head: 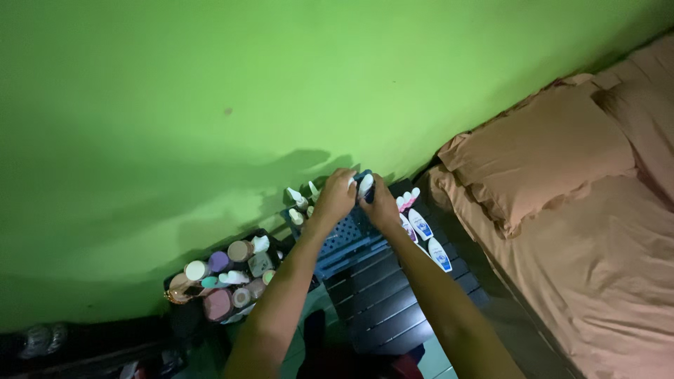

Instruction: The person organizes cosmetic items on a blue plastic rack. They open and close small jars, place them on the rack, and arrange multiple white bottles on the top shelf. The person handles each item one at a time and places them in designated spots on the rack.

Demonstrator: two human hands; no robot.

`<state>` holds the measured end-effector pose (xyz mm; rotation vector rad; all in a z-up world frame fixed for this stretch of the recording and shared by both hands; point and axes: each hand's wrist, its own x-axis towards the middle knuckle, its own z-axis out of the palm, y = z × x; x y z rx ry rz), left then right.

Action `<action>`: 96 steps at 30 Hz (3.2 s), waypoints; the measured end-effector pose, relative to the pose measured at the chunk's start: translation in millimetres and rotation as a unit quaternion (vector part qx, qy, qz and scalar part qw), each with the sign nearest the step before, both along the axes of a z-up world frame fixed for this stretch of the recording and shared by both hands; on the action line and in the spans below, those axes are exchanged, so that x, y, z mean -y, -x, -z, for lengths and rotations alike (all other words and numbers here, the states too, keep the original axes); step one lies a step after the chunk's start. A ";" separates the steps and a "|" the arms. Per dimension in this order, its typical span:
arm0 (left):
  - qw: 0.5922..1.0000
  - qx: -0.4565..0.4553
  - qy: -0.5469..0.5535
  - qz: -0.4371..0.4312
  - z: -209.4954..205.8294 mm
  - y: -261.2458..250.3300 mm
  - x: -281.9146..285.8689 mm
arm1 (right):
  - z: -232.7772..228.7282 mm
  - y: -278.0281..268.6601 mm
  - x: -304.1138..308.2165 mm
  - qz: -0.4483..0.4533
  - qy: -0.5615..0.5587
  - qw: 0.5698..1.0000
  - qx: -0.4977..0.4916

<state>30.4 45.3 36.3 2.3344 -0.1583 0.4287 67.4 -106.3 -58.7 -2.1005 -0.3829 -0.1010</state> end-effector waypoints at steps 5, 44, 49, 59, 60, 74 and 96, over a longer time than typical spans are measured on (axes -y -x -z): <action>0.994 -0.077 -0.070 -0.017 22.0 -15.3 -2.8 | 5.7 -5.8 -7.7 -0.001 0.001 1.000 0.022; 0.986 -0.016 -0.163 -0.021 39.3 -23.9 -20.2 | -11.1 2.6 -14.1 0.001 0.021 0.999 -0.028; 0.992 -0.021 -0.127 -0.014 43.7 -24.2 -20.5 | -4.9 -5.2 -12.5 0.006 0.052 0.998 -0.043; 0.984 -0.050 -0.168 -0.032 21.9 -16.1 -14.0 | 13.9 -6.6 -10.0 0.024 -0.015 0.999 0.038; 0.985 -0.043 -0.166 -0.026 16.7 -13.9 -13.5 | 12.5 -4.7 -8.8 0.027 -0.019 0.999 0.033; 0.994 0.084 -0.073 0.016 -20.6 53.3 53.8 | -48.9 69.2 64.0 0.106 -0.048 0.993 0.037; 0.979 0.121 -0.048 0.159 -48.2 48.9 143.7 | -136.2 110.0 190.9 0.190 0.008 0.973 0.131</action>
